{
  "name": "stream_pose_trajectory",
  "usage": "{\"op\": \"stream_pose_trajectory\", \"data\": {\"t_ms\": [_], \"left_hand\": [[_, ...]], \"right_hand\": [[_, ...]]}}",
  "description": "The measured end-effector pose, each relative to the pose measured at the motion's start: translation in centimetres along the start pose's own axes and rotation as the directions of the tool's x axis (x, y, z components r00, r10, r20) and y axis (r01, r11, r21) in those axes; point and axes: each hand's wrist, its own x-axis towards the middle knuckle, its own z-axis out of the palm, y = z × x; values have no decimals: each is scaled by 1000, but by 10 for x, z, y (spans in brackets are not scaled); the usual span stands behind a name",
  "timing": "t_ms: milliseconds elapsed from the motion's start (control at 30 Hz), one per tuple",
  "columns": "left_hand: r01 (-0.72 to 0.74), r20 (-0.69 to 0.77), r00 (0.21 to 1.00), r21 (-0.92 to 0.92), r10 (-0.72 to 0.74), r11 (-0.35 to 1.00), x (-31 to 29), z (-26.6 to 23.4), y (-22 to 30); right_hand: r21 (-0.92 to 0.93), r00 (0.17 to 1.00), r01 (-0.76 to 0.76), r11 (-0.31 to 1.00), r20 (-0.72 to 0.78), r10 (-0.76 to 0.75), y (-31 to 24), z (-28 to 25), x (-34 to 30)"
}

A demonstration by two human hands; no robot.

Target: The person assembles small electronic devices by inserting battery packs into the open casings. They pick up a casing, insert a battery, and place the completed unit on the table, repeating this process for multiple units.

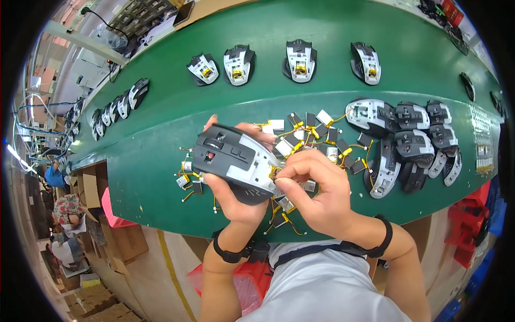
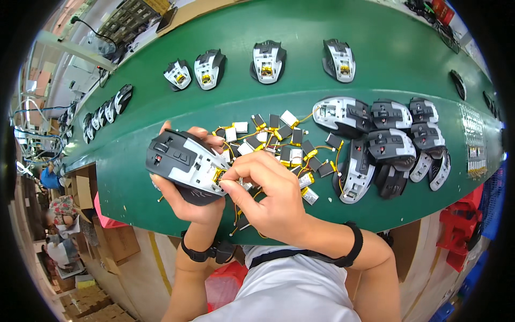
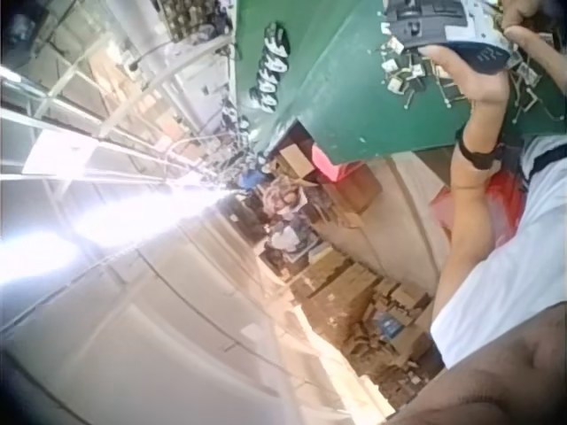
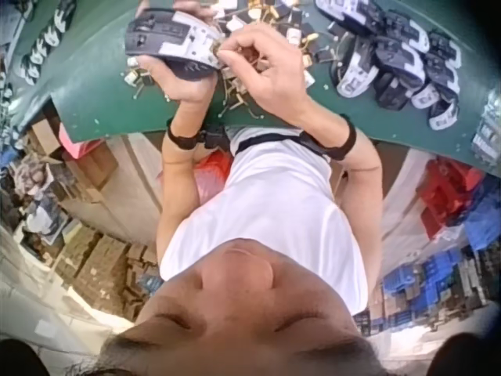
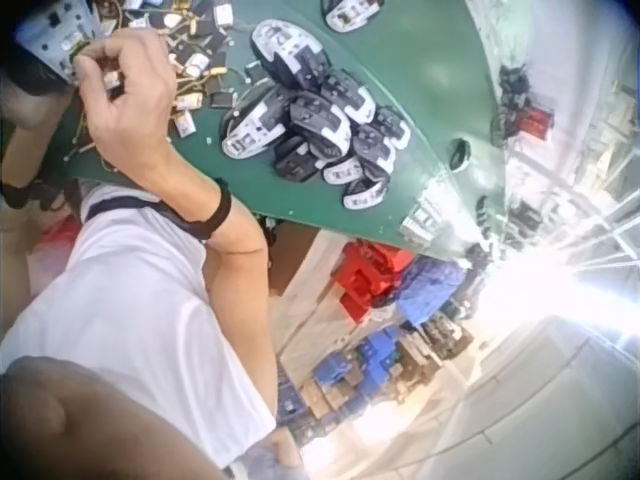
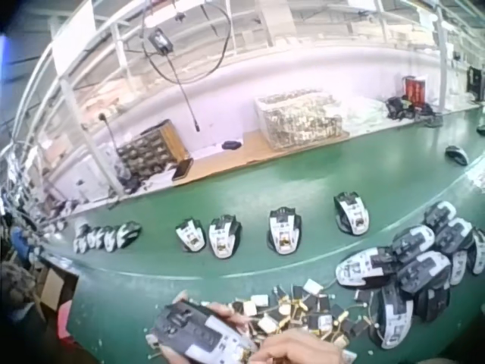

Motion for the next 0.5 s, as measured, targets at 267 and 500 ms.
{"op": "stream_pose_trajectory", "data": {"t_ms": [267,500], "left_hand": [[192,-74,973,-275,-220,942,6,-8,6],[239,-94,954,-333,-284,912,5,-9,8]], "right_hand": [[-560,809,552,618,182,-558,14,6,-4],[-598,844,510,618,207,-495,8,5,-7]]}}
